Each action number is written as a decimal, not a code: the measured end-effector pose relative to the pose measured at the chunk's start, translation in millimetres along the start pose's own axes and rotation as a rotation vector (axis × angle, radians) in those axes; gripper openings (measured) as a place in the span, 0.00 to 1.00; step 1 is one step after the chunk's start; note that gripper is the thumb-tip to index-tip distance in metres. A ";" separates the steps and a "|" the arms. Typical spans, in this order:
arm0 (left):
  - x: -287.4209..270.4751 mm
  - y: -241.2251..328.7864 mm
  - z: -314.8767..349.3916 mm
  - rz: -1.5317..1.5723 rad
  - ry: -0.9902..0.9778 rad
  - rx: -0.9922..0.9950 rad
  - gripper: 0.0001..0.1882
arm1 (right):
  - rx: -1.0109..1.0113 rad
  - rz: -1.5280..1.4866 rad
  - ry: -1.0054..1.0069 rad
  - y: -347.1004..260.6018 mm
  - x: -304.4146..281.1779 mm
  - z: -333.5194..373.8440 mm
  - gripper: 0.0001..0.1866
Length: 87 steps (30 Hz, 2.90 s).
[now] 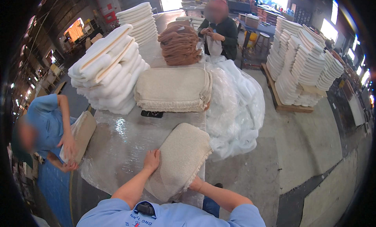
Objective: The person repeatedly picks up beige rectangular cloths from a table, folds them in half, and places them into a growing stack. The person also uses a small white object to rub the surface of the cloths before folding. The task continues with multiple cloths in a repetitive sequence.
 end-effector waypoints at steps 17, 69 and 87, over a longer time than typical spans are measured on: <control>7.7 -7.3 1.0 -0.030 0.137 0.083 0.24 | 0.239 0.134 -0.063 -33.1 -139.6 90.3 0.15; -18.4 115.3 169.8 0.193 -0.160 0.580 0.09 | 0.117 -0.175 -0.264 -8.8 -1.7 -42.4 0.27; -27.0 109.0 89.0 0.160 -0.047 0.517 0.18 | 0.160 0.195 -0.076 5.5 -62.0 -9.4 0.33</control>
Point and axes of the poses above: each hand's wrist, its own z-axis away from the middle knuckle, its own x-axis out of the palm, y = z × x, the point moved 4 cm from there along -z, towards the middle knuckle, and after that the axes turned 8 degrees about y, right-handed, at the moved point
